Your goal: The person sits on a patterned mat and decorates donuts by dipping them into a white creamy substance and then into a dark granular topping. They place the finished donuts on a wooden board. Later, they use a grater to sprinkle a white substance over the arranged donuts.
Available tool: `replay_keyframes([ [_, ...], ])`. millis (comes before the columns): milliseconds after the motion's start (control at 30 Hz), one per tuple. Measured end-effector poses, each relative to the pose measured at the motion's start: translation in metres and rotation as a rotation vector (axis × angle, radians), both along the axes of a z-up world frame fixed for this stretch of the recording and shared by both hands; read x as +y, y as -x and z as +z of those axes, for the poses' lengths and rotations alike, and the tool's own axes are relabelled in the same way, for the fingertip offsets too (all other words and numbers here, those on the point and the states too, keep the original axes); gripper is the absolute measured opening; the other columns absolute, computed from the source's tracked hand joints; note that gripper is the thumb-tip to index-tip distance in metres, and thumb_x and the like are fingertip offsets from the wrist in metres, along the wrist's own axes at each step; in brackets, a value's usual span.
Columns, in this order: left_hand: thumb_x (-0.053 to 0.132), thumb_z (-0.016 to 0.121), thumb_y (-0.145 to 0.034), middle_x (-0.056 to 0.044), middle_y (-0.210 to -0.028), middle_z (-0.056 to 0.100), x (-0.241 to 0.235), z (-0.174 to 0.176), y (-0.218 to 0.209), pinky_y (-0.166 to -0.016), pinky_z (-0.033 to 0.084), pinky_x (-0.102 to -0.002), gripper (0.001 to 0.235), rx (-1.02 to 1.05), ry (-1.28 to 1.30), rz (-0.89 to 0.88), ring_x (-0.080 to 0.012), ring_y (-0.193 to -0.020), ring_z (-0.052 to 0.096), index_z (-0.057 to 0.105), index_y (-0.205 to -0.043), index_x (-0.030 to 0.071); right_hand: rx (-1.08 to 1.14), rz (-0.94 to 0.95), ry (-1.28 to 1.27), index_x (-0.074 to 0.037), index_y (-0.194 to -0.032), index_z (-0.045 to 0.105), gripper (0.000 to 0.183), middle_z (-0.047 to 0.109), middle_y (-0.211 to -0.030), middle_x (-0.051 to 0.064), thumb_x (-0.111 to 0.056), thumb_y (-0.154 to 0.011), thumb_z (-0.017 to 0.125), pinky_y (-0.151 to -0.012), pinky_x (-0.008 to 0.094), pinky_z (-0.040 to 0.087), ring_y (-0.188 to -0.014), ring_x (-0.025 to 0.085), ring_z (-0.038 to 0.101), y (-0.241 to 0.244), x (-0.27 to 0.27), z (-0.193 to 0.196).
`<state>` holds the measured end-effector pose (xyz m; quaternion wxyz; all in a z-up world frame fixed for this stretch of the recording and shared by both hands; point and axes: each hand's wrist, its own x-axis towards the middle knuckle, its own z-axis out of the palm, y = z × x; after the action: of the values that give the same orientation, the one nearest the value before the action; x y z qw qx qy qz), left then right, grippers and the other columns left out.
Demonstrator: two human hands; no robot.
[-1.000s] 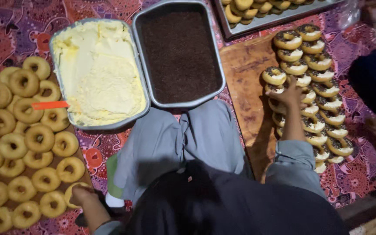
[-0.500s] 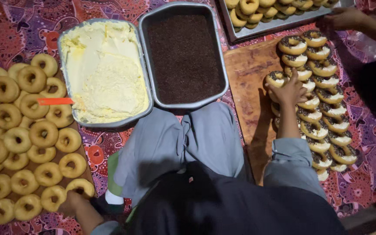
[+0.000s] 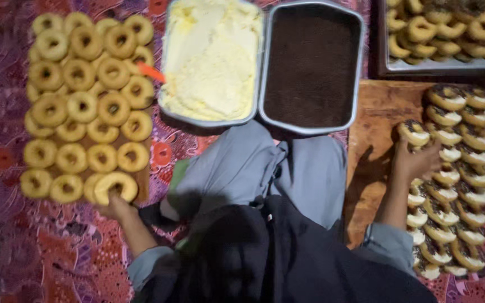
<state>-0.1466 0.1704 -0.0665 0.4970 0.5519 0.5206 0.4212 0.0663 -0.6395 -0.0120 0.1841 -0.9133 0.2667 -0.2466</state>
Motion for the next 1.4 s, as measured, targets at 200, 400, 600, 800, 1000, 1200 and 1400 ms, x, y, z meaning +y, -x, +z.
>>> replay_keyframes([
  [200,0.012,0.078,-0.093,-0.018,-0.131,0.063,-0.012,0.006,-0.041,-0.096,0.061,-0.041,0.051,-0.184,0.025,-0.18,-0.0268,-0.113,0.066,0.05,-0.132,-0.004,-0.096,0.024,-0.109,0.0,-0.135,0.058,0.057,0.061,-0.132,0.021,-0.02,-0.089,0.084,-0.112,0.05,0.036,-0.125,0.037,0.054,0.034,0.056,-0.013],
  [400,0.042,0.089,-0.073,-0.022,-0.13,0.049,-0.041,0.014,-0.106,-0.095,0.044,-0.055,0.072,0.803,0.114,-0.044,-0.0432,-0.116,0.051,0.056,-0.124,0.004,-0.213,0.218,-0.473,0.001,-0.125,0.062,0.027,0.064,-0.118,0.014,-0.008,-0.101,0.059,-0.094,0.035,0.054,-0.105,0.025,0.065,0.051,0.184,0.019],
  [600,-0.007,0.067,-0.078,-0.006,-0.134,0.056,-0.149,0.038,-0.1,-0.101,0.052,-0.035,0.069,-0.41,0.293,-0.446,-0.0194,-0.118,0.059,0.04,-0.139,0.008,0.063,1.023,-1.143,-0.004,-0.148,0.04,0.055,0.06,-0.127,0.003,-0.012,-0.098,0.061,-0.094,0.027,0.054,-0.109,0.012,0.061,0.085,0.37,0.01],
  [800,-0.004,0.065,-0.088,-0.012,-0.129,0.062,-0.207,0.079,-0.078,-0.102,0.053,-0.04,0.056,-0.47,0.639,-0.681,-0.0251,-0.118,0.063,0.047,-0.141,0.0,0.219,0.707,-1.315,0.005,-0.137,0.056,0.039,0.066,-0.108,0.013,-0.021,-0.11,0.065,-0.072,0.032,0.044,-0.083,0.018,0.051,0.061,0.428,0.014],
  [1000,0.037,0.051,-0.098,-0.007,-0.127,0.064,-0.186,0.093,-0.103,-0.102,0.052,-0.041,0.044,-0.664,0.94,-0.713,-0.0223,-0.122,0.062,0.054,-0.132,0.009,-0.017,1.58,-0.54,-0.004,-0.145,0.051,0.063,0.064,-0.117,0.012,-0.021,-0.09,0.077,-0.09,0.04,0.051,-0.103,0.025,0.062,0.051,0.445,0.07],
  [1200,0.05,0.053,-0.104,-0.007,-0.119,0.063,-0.18,0.067,-0.121,-0.103,0.051,-0.042,0.051,-0.764,1.09,-0.781,-0.0217,-0.114,0.061,0.058,-0.133,0.008,-0.089,1.506,-0.063,-0.006,-0.12,0.07,0.04,0.071,-0.108,0.014,-0.015,-0.083,0.082,-0.092,0.047,0.051,-0.101,0.033,0.066,-0.07,0.455,0.101],
  [1400,0.059,0.045,-0.1,-0.007,-0.123,0.064,-0.175,0.053,-0.142,-0.101,0.051,-0.044,0.062,-0.764,1.207,-0.718,-0.0227,-0.114,0.062,0.057,-0.134,0.009,0.185,1.474,-0.259,-0.004,-0.116,0.074,0.04,0.071,-0.102,0.013,-0.017,-0.079,0.082,-0.091,0.044,0.05,-0.098,0.032,0.064,-0.064,0.467,0.09],
])
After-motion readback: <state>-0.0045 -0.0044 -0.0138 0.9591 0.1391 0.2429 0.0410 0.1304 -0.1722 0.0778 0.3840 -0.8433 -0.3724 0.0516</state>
